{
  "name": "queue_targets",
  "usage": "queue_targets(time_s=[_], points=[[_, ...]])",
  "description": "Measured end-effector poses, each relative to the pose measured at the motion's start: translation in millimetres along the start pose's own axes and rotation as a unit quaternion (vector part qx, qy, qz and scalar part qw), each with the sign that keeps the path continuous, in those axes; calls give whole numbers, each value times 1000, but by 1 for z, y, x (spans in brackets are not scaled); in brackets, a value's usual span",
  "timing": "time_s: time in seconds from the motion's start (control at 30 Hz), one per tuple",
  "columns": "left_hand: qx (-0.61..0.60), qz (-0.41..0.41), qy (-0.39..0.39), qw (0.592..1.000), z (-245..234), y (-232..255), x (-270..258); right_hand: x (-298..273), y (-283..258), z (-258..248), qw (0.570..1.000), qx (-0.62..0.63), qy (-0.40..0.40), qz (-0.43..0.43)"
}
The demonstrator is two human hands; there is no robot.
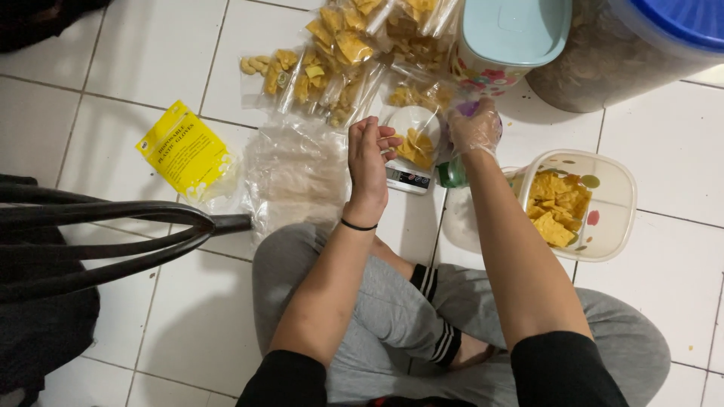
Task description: Packaging chips into small plastic bags and weighing them on a digital scale.
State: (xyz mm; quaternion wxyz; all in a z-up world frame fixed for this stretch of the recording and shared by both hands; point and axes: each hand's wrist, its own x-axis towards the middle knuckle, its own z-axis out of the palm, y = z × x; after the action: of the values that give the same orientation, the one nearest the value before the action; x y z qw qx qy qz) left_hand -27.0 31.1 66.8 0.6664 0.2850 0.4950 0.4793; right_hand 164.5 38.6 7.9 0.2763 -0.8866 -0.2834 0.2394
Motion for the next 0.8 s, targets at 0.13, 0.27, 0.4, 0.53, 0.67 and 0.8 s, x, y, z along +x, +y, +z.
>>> queue_targets(time_s=[0.13,0.27,0.4,0.53,0.67,0.8], points=[[3,-2,-1,1000,0,-2,1,12,13,15,998,62,-14,-1],[3,-12,5,1000,1,-3,5,-16,-9,1,997,77,-31,4],[46,17,40,998,0,-15,9,-57,-34,-40,979,115,-142,-89],[114,59,63,990,-9,-36,21,-107,-62,-108,935,220,-199,-196],[88,44,55,994,2,-16,4,-105,-44,-135,903,346,-185,-173],[77,32,10,996,11,-19,-4,-95,-12,-160,904,359,-174,-154]])
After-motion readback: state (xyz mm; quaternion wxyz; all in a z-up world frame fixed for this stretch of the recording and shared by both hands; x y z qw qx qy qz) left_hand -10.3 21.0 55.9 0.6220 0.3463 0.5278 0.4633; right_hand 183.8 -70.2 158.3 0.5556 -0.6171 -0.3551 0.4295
